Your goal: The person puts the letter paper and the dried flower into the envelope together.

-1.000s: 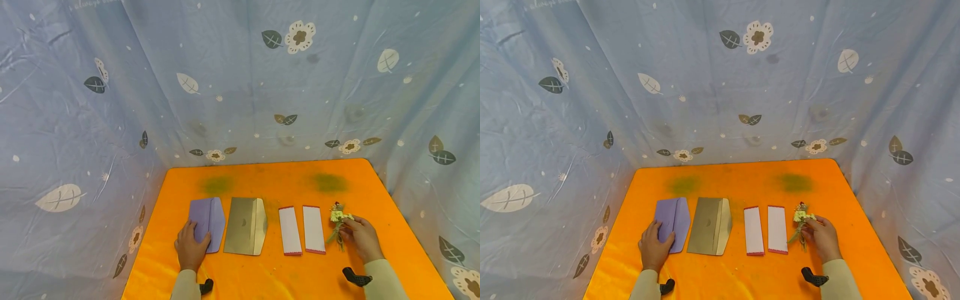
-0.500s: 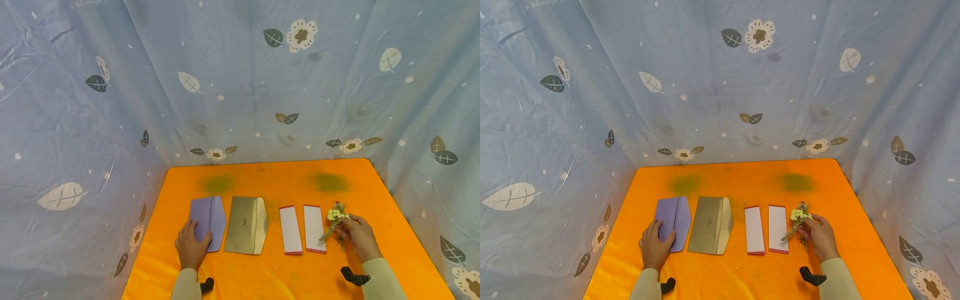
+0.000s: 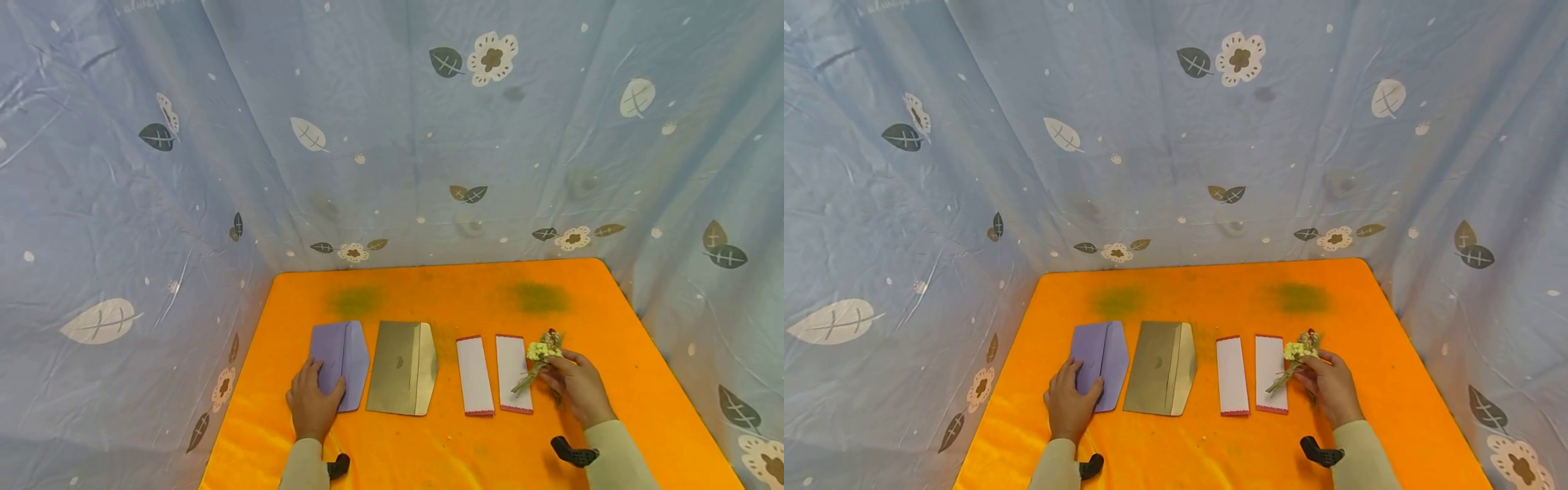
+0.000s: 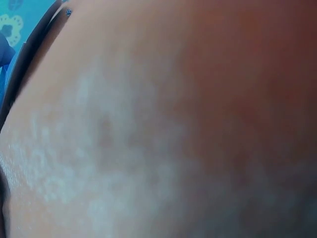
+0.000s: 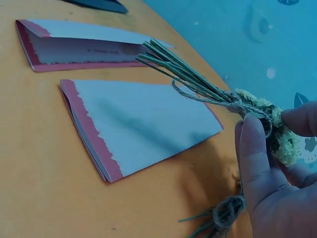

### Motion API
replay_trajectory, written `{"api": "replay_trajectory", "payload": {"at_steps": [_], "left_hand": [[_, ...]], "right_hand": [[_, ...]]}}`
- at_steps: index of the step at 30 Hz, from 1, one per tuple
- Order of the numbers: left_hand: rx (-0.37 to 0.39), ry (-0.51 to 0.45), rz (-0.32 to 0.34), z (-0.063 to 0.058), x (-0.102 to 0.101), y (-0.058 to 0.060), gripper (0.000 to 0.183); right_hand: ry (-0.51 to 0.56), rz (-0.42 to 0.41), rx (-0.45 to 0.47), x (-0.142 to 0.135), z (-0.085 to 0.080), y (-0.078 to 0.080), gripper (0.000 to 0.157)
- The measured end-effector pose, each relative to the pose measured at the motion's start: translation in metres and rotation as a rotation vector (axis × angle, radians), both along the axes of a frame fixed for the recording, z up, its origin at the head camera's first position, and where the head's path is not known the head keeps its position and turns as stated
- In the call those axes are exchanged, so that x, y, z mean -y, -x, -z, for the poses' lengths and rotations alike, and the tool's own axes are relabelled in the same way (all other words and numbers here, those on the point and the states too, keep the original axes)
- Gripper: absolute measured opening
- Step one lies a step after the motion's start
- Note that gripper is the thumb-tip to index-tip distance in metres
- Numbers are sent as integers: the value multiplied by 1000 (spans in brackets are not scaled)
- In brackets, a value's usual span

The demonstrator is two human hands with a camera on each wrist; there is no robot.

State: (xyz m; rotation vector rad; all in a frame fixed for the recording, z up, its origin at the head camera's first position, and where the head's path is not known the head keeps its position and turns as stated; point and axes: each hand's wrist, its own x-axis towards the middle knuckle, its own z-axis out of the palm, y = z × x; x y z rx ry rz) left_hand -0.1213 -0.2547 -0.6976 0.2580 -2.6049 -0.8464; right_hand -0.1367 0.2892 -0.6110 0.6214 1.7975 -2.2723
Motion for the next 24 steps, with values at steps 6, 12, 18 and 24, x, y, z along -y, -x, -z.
{"api": "replay_trajectory", "payload": {"at_steps": [6, 12, 18, 24], "left_hand": [[-12, -3, 1, -1, -1, -1, 68], [-21, 3, 9, 1, 0, 0, 68], [-12, -2, 9, 2, 1, 0, 68], [0, -4, 5, 1, 0, 0, 67]], "right_hand": [[10, 3, 5, 6, 0, 0, 80], [-3, -18, -11, 13, 2, 0, 75], [-10, -46, -40, 18, 5, -1, 69], [-20, -68, -42, 22, 6, -3, 66]]}}
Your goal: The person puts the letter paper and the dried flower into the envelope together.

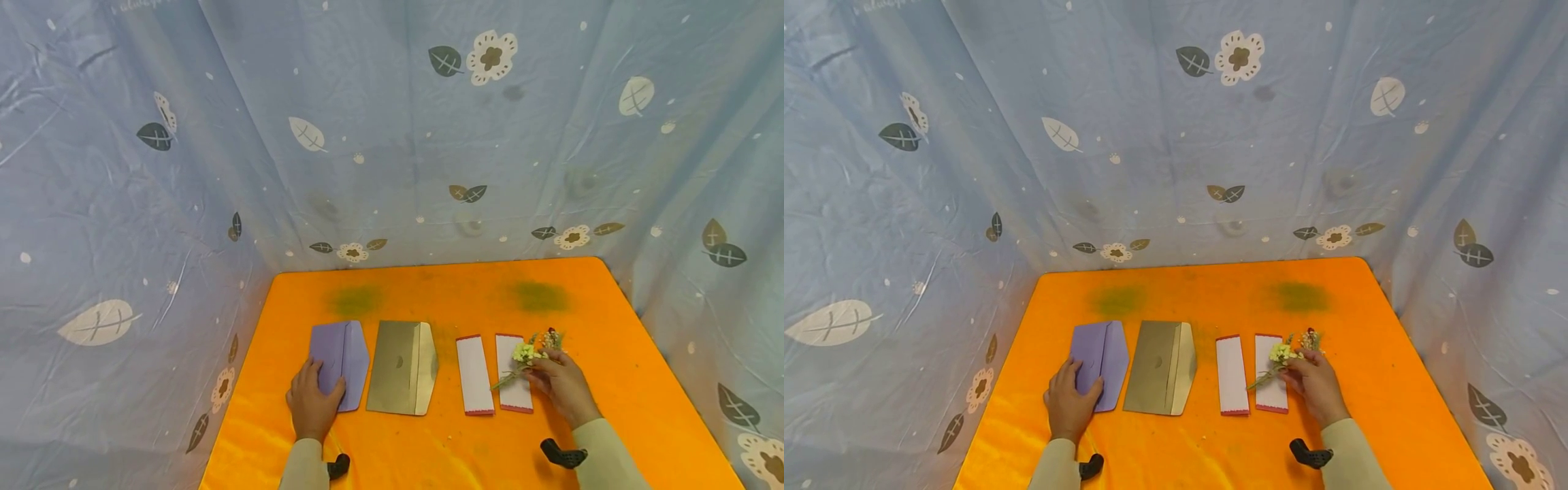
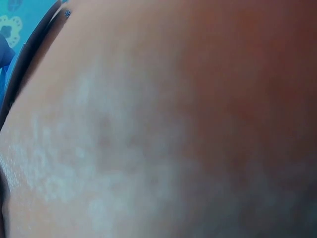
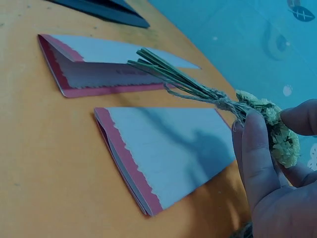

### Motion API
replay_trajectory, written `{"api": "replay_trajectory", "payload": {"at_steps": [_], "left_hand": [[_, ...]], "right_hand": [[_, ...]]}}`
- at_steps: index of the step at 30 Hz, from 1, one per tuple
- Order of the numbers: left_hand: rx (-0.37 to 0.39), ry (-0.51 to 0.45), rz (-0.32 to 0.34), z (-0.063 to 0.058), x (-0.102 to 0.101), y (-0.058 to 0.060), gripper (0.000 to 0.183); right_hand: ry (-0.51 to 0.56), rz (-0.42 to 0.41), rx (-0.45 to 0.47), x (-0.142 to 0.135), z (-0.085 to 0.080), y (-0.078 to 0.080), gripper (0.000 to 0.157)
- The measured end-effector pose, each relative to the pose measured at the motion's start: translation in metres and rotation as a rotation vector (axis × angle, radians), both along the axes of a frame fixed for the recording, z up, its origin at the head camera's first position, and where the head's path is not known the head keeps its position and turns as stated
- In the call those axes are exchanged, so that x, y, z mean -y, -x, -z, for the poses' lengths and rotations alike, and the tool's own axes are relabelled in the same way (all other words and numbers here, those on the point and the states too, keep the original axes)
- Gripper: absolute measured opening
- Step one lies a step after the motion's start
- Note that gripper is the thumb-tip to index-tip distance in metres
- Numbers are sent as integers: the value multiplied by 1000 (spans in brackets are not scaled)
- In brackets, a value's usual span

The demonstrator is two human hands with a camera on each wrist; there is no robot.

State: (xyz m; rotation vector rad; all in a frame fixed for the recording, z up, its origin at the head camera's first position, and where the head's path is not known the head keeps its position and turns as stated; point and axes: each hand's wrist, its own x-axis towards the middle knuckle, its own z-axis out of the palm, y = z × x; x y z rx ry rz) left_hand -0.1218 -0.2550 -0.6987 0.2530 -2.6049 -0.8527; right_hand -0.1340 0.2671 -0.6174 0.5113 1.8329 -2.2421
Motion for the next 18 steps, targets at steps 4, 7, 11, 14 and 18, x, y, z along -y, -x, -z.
{"api": "replay_trajectory", "payload": {"at_steps": [4, 7, 11, 14, 18], "left_hand": [[-17, -2, 9, 0, 1, -1, 67], [-27, 1, 15, 1, 2, -1, 67], [-26, -1, 15, 1, 1, -1, 67], [-18, -4, 14, 1, 1, -2, 68], [-18, -8, 16, 0, 1, -2, 68]], "right_hand": [[24, 3, 1, 5, 0, 1, 57], [39, 4, -2, 10, -1, 2, 50], [38, -4, -13, 16, -2, 3, 47], [42, -8, -21, 19, -2, 3, 48], [39, -14, -32, 23, 0, 5, 49]]}}
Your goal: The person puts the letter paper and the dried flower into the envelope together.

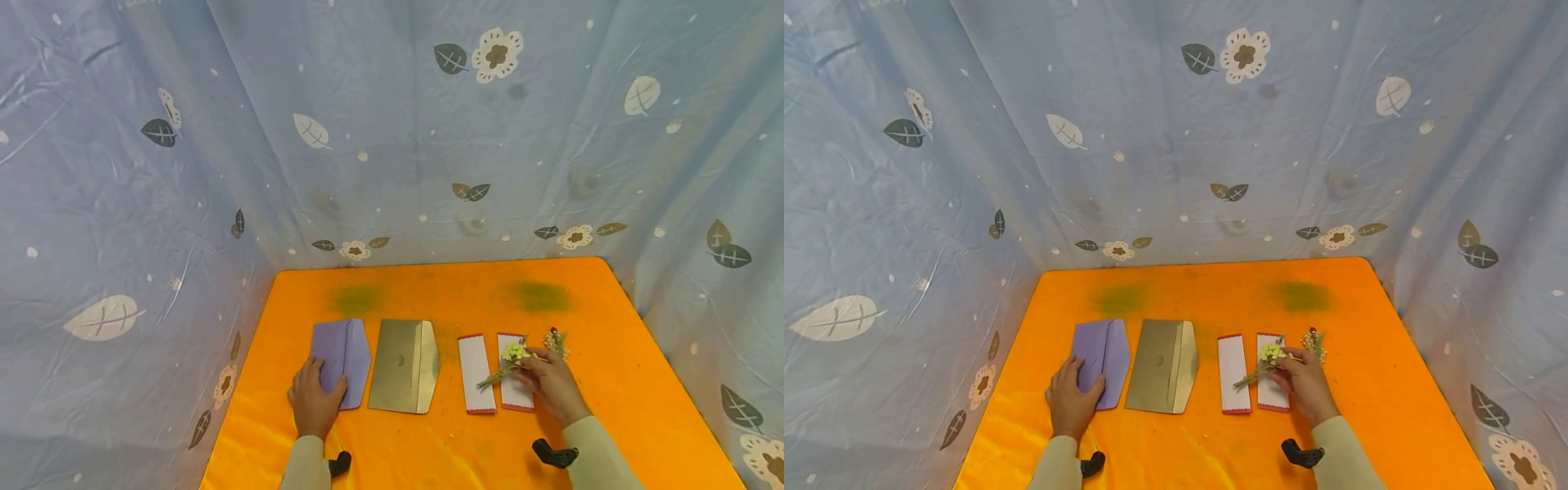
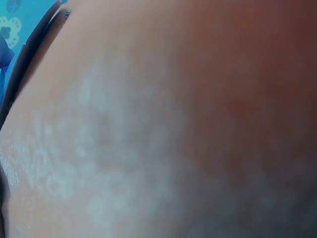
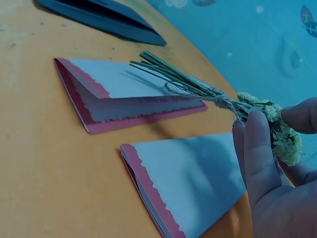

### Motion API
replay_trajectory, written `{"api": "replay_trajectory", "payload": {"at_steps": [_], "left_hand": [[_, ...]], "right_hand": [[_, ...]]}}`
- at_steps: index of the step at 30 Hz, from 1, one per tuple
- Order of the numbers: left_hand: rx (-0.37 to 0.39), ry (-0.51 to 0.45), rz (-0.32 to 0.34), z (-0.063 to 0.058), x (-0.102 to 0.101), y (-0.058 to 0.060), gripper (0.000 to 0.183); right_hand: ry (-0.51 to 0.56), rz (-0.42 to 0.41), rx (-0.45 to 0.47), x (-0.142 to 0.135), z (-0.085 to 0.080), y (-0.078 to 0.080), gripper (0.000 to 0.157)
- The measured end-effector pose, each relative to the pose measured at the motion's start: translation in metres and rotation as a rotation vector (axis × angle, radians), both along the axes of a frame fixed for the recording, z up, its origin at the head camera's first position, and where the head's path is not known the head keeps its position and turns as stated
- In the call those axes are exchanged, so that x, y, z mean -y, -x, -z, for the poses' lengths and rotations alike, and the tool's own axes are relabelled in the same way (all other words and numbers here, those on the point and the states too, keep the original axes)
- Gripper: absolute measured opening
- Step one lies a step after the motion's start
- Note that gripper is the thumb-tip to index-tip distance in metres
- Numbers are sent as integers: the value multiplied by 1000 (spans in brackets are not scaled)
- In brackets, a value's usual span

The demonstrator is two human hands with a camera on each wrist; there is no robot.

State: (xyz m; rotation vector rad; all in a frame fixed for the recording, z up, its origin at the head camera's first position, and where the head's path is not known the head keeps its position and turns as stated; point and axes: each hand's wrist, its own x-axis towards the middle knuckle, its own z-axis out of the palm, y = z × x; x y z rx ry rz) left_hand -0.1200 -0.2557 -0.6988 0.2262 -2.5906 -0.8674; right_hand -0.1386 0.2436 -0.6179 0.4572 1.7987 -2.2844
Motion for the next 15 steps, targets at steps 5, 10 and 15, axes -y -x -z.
{"api": "replay_trajectory", "payload": {"at_steps": [5, 10, 15], "left_hand": [[0, 3, -2, 0, 0, 0, 68], [2, 4, -1, 1, 1, 0, 68], [-4, 5, 0, 2, 0, 0, 68]], "right_hand": [[-7, 2, 4, 5, 2, 2, 48], [-1, 3, 10, 9, 2, 4, 42], [16, -2, 23, 13, 1, 2, 39]]}}
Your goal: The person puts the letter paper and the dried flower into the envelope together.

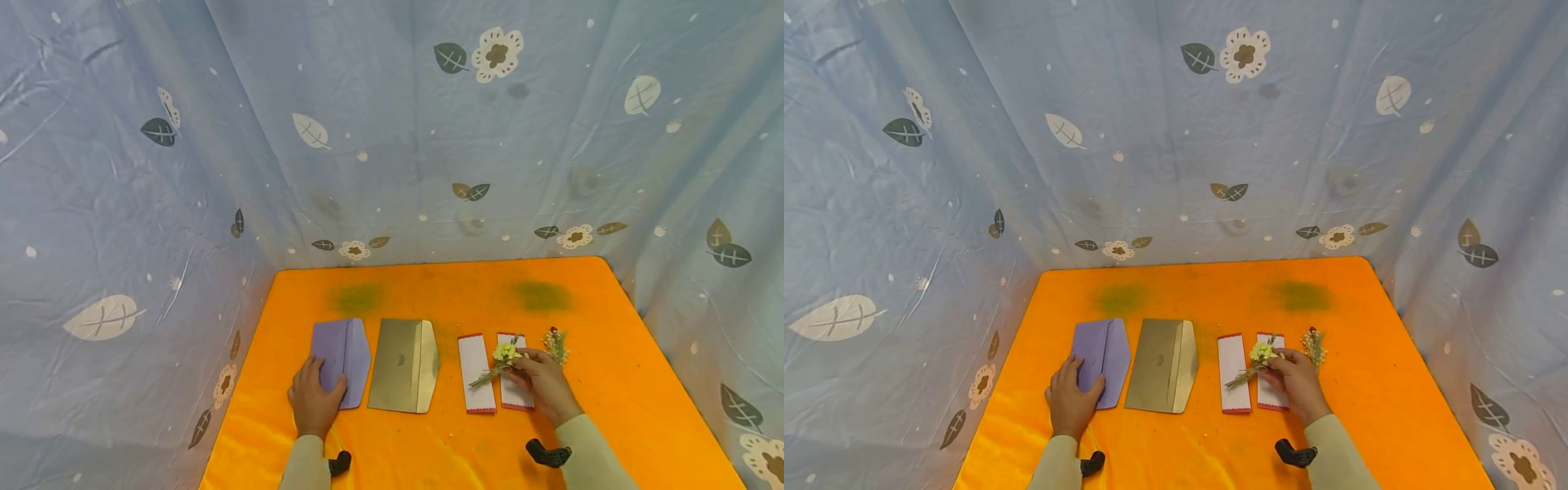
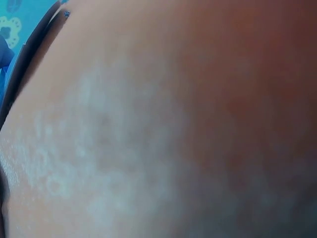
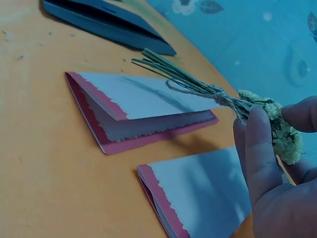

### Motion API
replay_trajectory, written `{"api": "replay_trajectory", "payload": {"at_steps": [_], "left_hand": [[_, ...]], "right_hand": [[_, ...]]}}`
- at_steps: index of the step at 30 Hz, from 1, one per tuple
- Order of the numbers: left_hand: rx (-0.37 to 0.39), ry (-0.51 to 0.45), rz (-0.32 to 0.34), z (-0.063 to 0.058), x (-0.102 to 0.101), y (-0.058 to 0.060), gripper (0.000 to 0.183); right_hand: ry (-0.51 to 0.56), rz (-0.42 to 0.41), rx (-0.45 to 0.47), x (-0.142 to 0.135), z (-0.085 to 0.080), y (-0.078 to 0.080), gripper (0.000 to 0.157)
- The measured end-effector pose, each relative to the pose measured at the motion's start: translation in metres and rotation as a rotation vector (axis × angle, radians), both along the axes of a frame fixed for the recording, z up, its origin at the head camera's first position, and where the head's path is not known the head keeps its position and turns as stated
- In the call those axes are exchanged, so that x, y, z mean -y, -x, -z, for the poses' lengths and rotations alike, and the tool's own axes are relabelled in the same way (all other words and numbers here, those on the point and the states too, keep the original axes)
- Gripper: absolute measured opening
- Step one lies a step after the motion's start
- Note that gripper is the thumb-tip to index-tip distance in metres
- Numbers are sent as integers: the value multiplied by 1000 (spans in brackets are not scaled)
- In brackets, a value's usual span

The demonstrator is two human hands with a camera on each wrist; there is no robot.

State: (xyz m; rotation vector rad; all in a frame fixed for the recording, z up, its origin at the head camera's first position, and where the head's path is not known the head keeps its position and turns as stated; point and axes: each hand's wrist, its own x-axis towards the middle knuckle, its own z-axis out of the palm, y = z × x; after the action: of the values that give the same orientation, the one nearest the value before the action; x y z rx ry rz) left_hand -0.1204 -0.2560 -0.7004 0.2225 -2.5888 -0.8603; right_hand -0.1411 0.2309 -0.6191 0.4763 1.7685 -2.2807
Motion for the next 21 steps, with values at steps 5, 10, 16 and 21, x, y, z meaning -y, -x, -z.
{"api": "replay_trajectory", "payload": {"at_steps": [5, 10, 16, 21], "left_hand": [[6, -5, -1, -1, 0, 0, 67], [8, -7, -1, -3, -1, -1, 67], [2, -11, -1, -2, -1, -1, 67], [-4, -5, -2, -2, -1, 0, 66]], "right_hand": [[10, 4, 19, 3, -2, 0, 39], [13, -10, 20, 6, -2, 1, 36], [13, -20, 28, 11, -4, 0, 36], [17, -31, 28, 15, -4, 0, 35]]}}
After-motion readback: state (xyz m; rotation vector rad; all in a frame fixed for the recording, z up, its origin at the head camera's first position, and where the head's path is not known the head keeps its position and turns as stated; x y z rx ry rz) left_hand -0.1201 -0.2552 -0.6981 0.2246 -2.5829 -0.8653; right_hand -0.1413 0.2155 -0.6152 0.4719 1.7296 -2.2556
